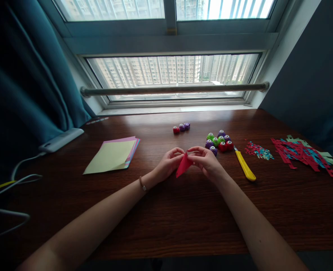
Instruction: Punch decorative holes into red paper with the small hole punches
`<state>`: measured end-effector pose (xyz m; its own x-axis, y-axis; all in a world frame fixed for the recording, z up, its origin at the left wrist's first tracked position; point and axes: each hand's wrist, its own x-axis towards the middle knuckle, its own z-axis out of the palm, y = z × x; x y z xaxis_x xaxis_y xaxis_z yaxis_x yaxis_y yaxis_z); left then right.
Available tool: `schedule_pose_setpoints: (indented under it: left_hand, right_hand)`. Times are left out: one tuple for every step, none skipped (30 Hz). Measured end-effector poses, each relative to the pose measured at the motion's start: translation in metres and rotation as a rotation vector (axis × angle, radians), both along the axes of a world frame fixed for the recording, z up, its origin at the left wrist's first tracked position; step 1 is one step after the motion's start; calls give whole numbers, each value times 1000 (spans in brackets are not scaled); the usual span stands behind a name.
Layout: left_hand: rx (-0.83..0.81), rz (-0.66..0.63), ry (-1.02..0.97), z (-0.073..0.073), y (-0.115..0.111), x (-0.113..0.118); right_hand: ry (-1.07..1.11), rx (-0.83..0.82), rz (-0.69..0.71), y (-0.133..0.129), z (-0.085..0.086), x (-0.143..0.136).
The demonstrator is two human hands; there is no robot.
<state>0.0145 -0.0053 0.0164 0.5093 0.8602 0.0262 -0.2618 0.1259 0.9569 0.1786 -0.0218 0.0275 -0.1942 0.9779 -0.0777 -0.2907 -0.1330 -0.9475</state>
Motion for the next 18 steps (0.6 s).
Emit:
schedule_pose_setpoints:
  left_hand:
    - [-118, -87, -74, 2, 1, -1]
    - [-212, -152, -126, 4, 1, -2]
    - [-285, -200, -163, 6, 0, -4]
    - [-341, -235, -184, 7, 0, -5]
    - [-384, -260, -195, 8, -1, -7]
    - [-416, -279, -201, 9, -2, -8]
    - [-438, -290, -204, 9, -2, -9]
    - [-450, -297, -206, 8, -3, -10]
    - [-453, -304, -207, 8, -3, -10]
    - [-448, -312, -210, 7, -3, -10]
    - [-441, -319, -213, 6, -2, -10]
    - [-433, -326, -215, 5, -2, -10]
    - [-427, -329, -215, 5, -1, -10]
    - [-423, -328, -213, 4, 0, -10]
    - [-420, -325, -206, 3, 0, -10]
    - [-420, -319, -197, 3, 1, -10]
    - [-421, -312, -188, 2, 1, -11]
    - [-423, -306, -181, 2, 2, -11]
  right_hand:
    - [28, -22, 65, -2, 3, 1]
    - [46, -35, 107, -3, 6, 1]
    - [61, -42, 129, -5, 9, 2]
    - [77, -46, 140, -7, 11, 2]
    - [95, -50, 148, -8, 13, 2]
    - [114, -55, 162, -9, 14, 2]
    - [134, -59, 184, -10, 16, 2]
    - [150, -60, 211, -11, 17, 2]
    - [162, -58, 239, -12, 19, 1]
    - [168, -54, 261, -12, 20, 1]
    - [168, -52, 279, -13, 21, 1]
    - [161, -51, 288, -14, 22, 0]
    - [150, -53, 290, -14, 23, 0]
    - [140, -58, 286, -14, 23, -1]
    - [132, -64, 282, -14, 24, -1]
    - [127, -70, 278, -15, 24, -1]
    - [127, -72, 275, -15, 24, -1]
    - [130, -72, 275, -15, 24, -2]
